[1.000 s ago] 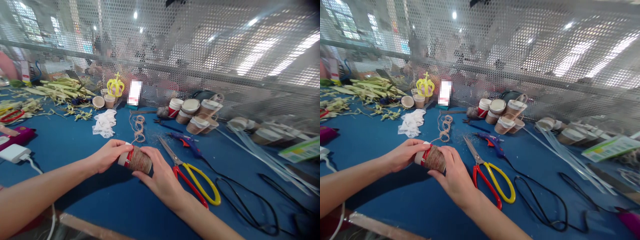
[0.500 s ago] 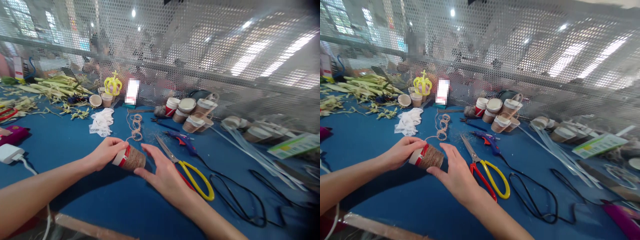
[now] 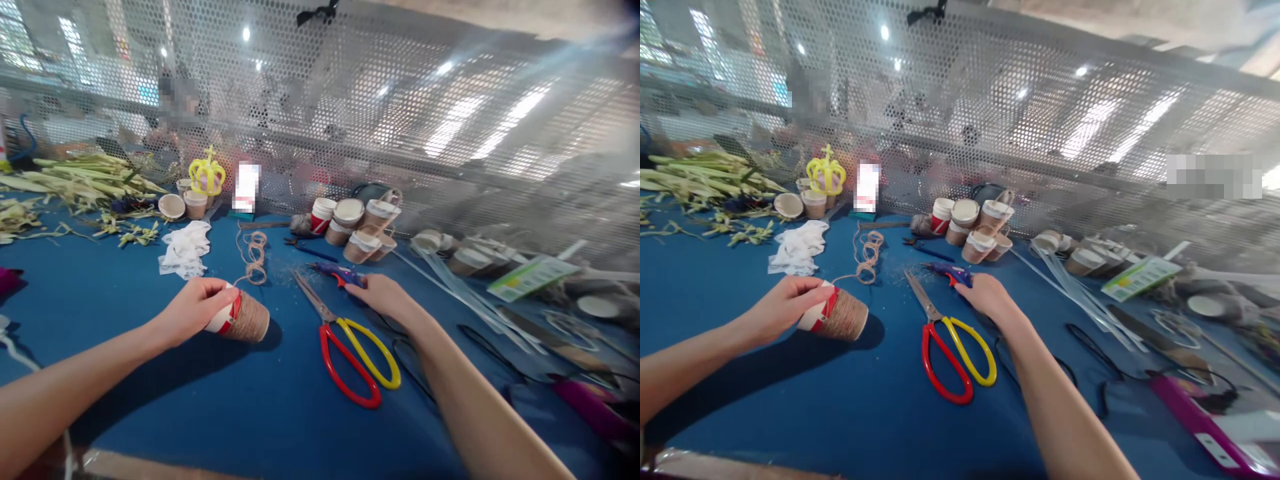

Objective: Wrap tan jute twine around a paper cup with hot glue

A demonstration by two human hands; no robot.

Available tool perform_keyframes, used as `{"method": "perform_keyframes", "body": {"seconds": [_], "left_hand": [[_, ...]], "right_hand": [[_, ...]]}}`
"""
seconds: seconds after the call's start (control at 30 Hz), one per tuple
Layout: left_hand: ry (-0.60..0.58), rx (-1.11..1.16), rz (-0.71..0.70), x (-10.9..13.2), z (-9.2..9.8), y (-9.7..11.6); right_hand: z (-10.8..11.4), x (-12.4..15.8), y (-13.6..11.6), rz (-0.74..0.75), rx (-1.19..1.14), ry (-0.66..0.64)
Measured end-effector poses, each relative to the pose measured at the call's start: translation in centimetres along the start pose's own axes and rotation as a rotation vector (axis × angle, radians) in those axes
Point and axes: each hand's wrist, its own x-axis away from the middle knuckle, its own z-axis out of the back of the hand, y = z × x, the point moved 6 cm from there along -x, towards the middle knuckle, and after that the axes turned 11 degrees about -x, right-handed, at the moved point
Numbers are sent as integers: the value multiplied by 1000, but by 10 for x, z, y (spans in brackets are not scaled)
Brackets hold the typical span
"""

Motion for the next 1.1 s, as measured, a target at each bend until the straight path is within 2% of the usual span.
{"method": "perform_keyframes", "body": {"seconds": [0.07,0.13,0.27,0.4,0.47,0.6,0.7,0.83,0.97,1.1], "left_hand": [[9,15,-11,0,0,2],[-5,37,-8,0,-2,3],[-33,46,2,0,-3,5],[-25,65,40,0,-2,4],[-22,58,44,0,-2,4],[-59,30,37,1,-3,4],[-79,12,9,1,-4,5],[-86,22,30,0,-3,4],[-83,42,70,0,-4,4],[-73,31,48,0,-5,6]], "right_hand": [[-13,-6,10,-24,23,-43],[-18,-9,15,-22,5,-48],[-6,0,8,44,-163,-50],[9,31,-21,131,-469,-93],[4,53,-37,92,-694,-239],[-15,96,-69,208,-660,-413],[-33,121,-76,230,-661,-493],[-46,133,-65,214,-523,-430],[-42,137,-72,435,-376,-350],[-28,140,-89,642,-315,-254]]}}
